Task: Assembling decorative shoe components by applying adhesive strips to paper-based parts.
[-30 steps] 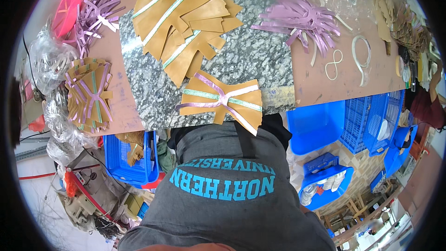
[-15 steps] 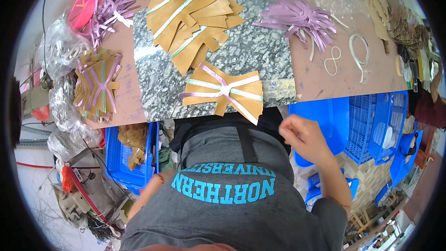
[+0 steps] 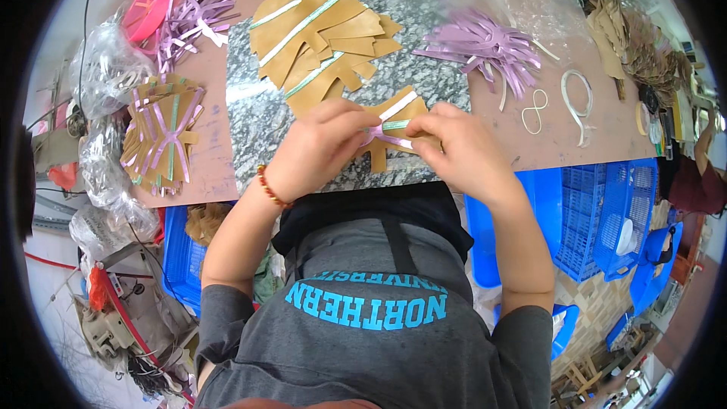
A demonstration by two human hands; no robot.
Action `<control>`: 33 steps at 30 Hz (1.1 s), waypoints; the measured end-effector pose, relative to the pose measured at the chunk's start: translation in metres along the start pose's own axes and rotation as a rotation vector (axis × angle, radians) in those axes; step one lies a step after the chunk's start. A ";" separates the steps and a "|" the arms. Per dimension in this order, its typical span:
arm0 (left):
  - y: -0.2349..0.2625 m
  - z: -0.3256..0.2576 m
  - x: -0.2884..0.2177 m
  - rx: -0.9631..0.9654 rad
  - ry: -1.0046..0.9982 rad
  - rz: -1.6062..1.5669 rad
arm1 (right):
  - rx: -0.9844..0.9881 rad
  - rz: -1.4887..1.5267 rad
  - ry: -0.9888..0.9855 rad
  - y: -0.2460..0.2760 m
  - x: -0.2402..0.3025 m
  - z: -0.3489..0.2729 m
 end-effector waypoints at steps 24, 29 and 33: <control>-0.030 0.025 0.013 0.489 -0.037 0.142 | -0.368 -0.254 0.233 -0.026 0.061 -0.022; -0.024 0.024 0.020 0.550 -0.022 0.012 | -0.146 0.037 -0.045 -0.005 0.038 0.001; -0.012 0.016 0.018 0.342 0.082 -0.122 | -0.119 0.335 -0.170 0.000 -0.005 -0.007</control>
Point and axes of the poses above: each hand's wrist, its own z-axis towards the middle knuckle, its own y-axis out of the back of the hand, x = y × z, the point moved 6 cm from there along z, towards the middle knuckle, and after that the axes turned 8 degrees about -z, right-handed, at the moved point
